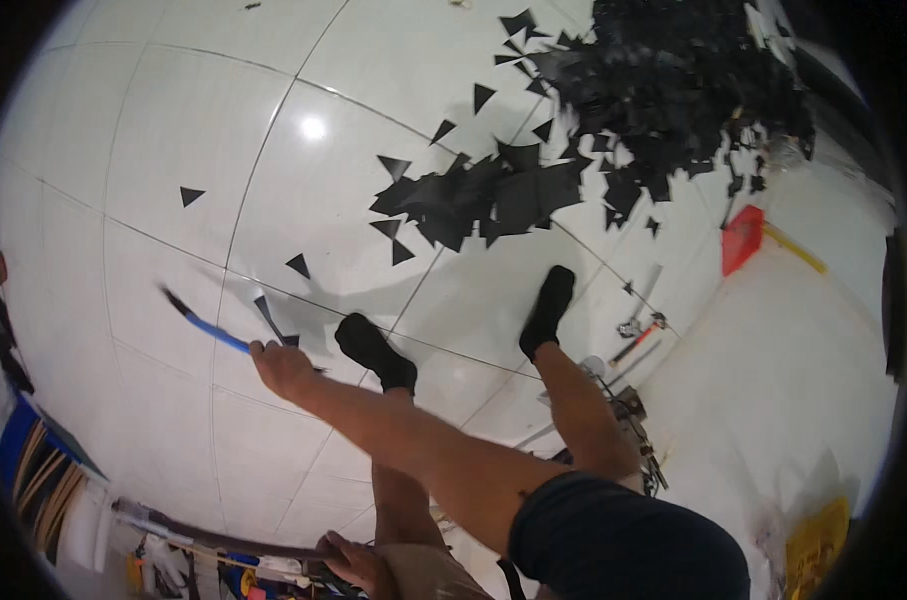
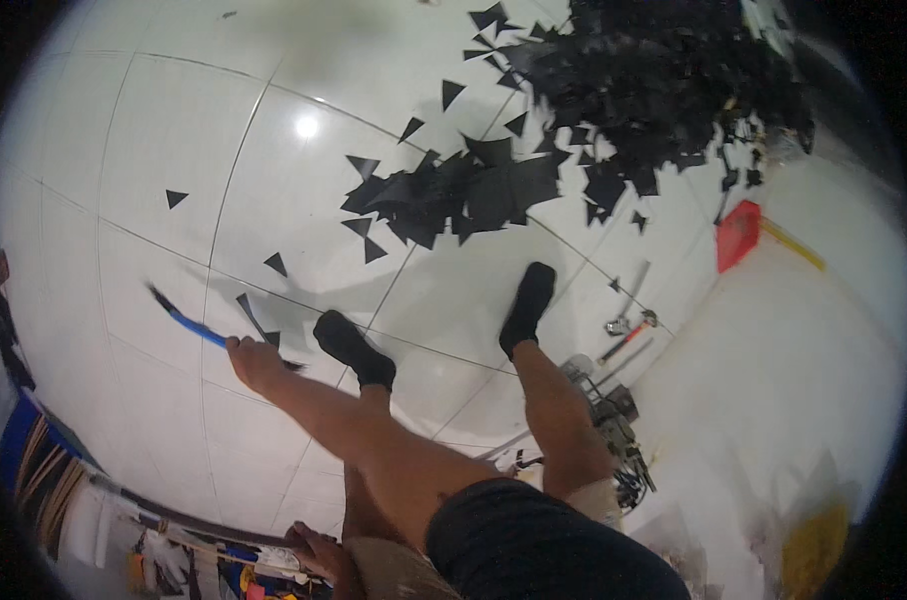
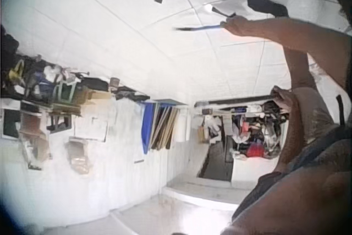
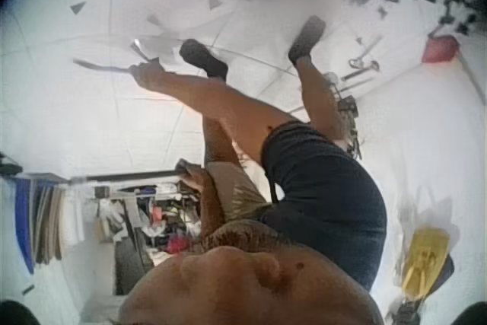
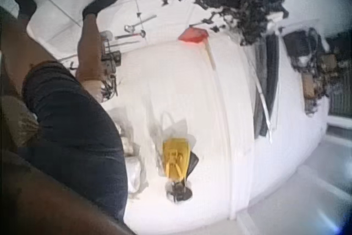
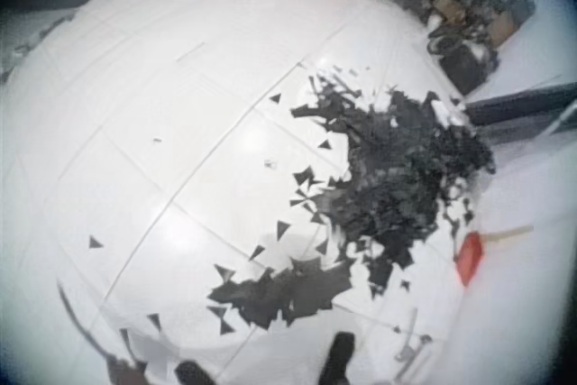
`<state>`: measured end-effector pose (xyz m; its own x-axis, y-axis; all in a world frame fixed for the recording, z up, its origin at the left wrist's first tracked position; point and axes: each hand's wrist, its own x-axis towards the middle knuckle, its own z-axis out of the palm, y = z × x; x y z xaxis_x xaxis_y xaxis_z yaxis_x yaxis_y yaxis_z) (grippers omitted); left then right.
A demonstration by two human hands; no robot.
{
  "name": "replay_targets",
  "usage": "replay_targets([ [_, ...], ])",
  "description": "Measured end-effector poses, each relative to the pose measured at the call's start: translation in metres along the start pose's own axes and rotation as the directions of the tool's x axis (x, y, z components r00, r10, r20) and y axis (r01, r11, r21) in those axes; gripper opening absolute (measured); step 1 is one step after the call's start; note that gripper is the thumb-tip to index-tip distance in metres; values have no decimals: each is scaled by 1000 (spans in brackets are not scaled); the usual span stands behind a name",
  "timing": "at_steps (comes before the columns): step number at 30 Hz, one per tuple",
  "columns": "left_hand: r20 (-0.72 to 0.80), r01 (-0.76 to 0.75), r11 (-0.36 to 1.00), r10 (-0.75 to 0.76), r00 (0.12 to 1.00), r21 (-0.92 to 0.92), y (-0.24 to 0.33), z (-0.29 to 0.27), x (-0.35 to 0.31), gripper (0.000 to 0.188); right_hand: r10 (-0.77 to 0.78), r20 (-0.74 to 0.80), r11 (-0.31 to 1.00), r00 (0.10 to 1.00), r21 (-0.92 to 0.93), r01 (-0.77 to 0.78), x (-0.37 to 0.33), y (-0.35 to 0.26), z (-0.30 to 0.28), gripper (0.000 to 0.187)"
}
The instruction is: The person sweeps black fabric scraps into a pile using a broom and then picks up the brush part of the broom to sweep smaller scraps together by hand.
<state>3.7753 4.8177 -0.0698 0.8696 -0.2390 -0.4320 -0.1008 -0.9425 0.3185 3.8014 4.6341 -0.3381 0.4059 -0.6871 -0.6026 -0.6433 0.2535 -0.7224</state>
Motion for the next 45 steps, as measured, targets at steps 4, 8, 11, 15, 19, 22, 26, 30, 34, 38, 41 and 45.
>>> replay_targets([
  [4,-129,-20,995,32,991,93,11,28,-37,24,285,-209,955,935,-23,-296,27,86,19,20],
  [8,-115,-2,1000,3,993,7,-10,33,-65,27,232,-178,953,956,-153,-260,-8,201,-125,25],
  [11,-84,39,996,-32,996,80,5,52,-88,27,426,-178,821,887,-335,-462,-69,270,-249,32],
  [15,-103,-81,979,101,990,185,-7,74,-100,33,323,-487,501,811,-639,-583,-150,425,-442,21],
  [19,-76,-12,991,23,997,137,10,73,-120,34,317,-784,246,533,-475,-845,-201,493,-612,31],
  [22,-73,-75,969,95,993,235,26,77,-139,33,321,-900,358,295,-173,-917,-226,487,-647,28],
  [26,-70,-142,972,158,985,190,27,47,-169,33,118,-867,567,485,-342,-749,-253,496,-593,31],
  [30,109,-425,758,432,895,494,-46,9,-123,30,170,-802,730,573,-288,-619,-304,455,-475,30],
  [34,225,-311,880,242,944,359,-52,52,-144,30,421,-687,748,592,-105,-655,-385,452,-341,39],
  [38,278,-350,872,262,924,342,-49,52,-143,33,870,-415,434,266,389,-813,-447,453,-195,46],
  [41,213,-234,867,153,965,440,-49,62,-140,35,1000,28,-7,13,633,-774,-464,483,-148,25],
  [45,187,-354,805,300,935,477,-40,65,-138,39,556,-182,768,811,-261,-585,-418,542,-176,17],
])
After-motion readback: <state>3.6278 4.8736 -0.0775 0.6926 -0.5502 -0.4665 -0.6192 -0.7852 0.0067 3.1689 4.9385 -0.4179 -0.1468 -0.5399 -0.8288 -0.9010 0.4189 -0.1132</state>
